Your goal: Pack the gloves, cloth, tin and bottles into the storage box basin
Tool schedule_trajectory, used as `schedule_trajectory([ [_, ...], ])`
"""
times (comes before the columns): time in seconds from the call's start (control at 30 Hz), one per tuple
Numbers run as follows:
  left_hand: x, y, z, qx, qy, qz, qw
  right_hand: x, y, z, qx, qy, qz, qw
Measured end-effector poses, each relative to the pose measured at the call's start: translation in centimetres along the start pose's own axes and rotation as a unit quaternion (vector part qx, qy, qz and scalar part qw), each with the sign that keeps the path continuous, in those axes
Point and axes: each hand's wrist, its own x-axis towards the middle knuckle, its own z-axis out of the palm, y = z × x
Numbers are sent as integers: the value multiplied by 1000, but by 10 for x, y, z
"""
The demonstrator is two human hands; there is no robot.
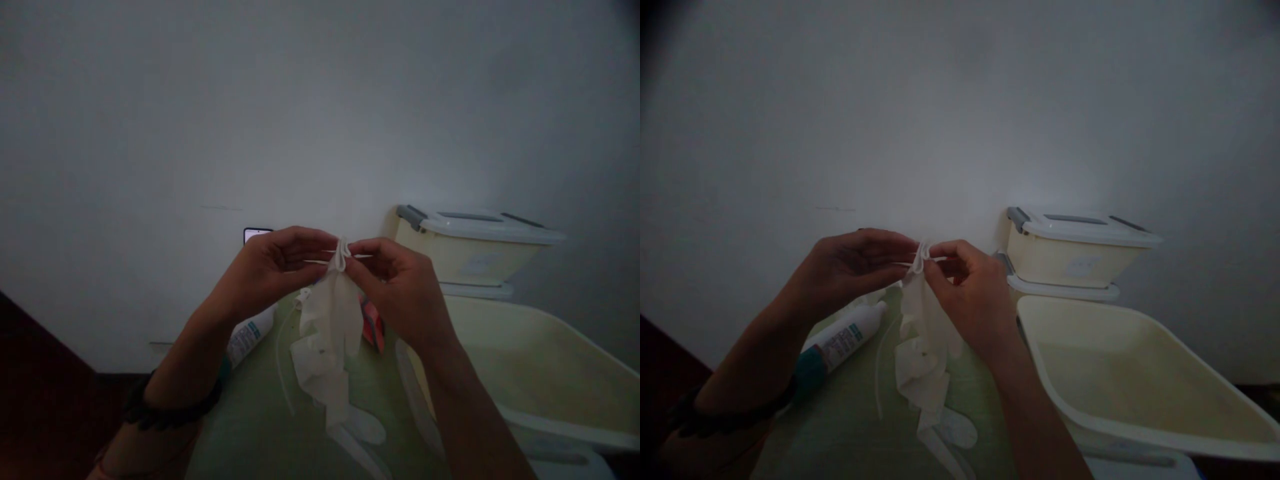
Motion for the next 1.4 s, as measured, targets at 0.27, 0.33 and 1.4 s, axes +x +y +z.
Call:
schedule_trajectory([
  [0.27,2,4,7,57,78,-24,995,0,3,2,34,13,10,999],
  [0.33,2,5,8,84,111,-39,990,1,4,2,37,21,16,999],
  [1.4,-2,4,-11,75,62,1,995,-1,4,2,-48,-47,-111,992],
])
